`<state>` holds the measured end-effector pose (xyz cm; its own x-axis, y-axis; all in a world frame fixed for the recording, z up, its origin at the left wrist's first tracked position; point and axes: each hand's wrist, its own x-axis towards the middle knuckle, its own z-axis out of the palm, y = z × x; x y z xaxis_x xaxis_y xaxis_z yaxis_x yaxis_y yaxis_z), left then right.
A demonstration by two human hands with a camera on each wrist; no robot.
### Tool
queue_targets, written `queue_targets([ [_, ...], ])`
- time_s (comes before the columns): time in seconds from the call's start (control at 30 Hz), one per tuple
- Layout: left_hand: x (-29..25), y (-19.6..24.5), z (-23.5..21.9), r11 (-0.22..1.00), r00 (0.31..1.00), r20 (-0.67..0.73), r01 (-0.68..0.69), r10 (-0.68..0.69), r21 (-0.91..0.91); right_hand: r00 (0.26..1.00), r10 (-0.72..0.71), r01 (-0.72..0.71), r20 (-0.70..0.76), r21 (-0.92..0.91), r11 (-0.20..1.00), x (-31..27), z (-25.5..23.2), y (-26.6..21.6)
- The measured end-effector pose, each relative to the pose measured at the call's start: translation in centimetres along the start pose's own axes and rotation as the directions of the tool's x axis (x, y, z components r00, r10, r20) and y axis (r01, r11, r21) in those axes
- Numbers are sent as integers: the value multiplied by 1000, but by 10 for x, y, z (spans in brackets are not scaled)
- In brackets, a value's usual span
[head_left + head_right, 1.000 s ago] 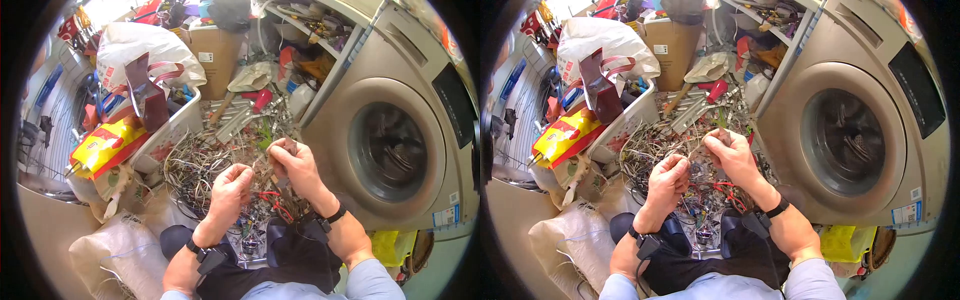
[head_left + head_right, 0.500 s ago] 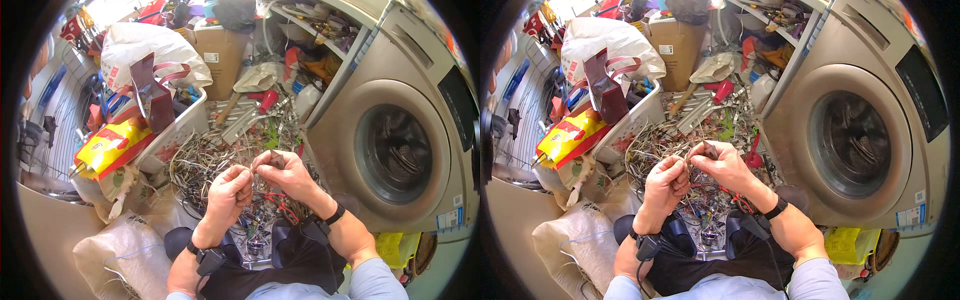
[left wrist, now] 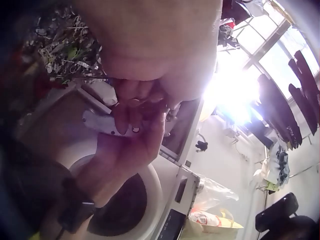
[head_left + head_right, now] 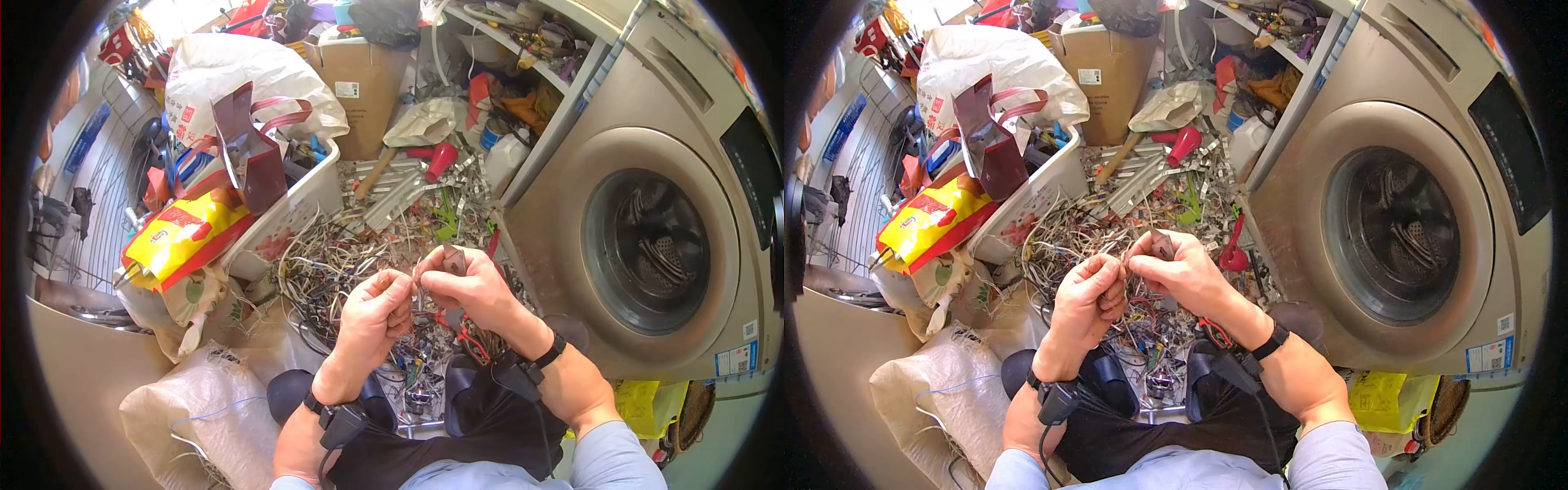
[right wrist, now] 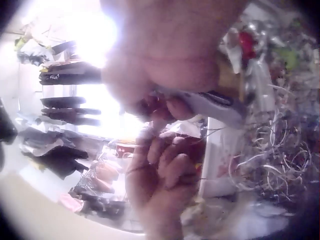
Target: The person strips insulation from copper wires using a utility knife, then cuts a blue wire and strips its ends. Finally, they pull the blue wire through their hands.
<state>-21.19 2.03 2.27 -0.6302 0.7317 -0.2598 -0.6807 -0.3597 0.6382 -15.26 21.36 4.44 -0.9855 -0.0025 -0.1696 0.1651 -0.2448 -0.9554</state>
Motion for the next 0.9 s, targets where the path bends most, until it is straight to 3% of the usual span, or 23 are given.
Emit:
queue_targets([
  [0.3,4,0,-1,1000,999,-40,-19,19,-12,995,96,-95,4,146,985,-4,3,-7],
  [0.4,6,2,-3,998,999,-32,-42,41,-42,994,109,-112,31,92,989,-5,-3,-10],
  [0.53,9,1,-1,993,984,-138,-113,114,13,993,106,-110,43,98,989,-6,-7,-10],
  [0.6,9,1,-1,993,977,-173,-119,121,26,955,-203,144,-217,-257,956,-2,-2,-6],
  [0.63,9,1,-1,993,983,-140,-118,120,17,851,-452,288,-269,-482,828,3,-3,1],
  [0.67,9,1,-1,993,987,-106,-118,118,7,850,-452,287,-271,-482,828,1,-6,-2],
  [0.73,8,2,2,993,989,-92,-117,116,-6,932,-152,95,-328,-184,978,-2,-15,-10],
  [0.9,10,-1,2,994,989,-105,-109,106,-29,979,46,-37,-196,50,998,0,-9,-7],
])
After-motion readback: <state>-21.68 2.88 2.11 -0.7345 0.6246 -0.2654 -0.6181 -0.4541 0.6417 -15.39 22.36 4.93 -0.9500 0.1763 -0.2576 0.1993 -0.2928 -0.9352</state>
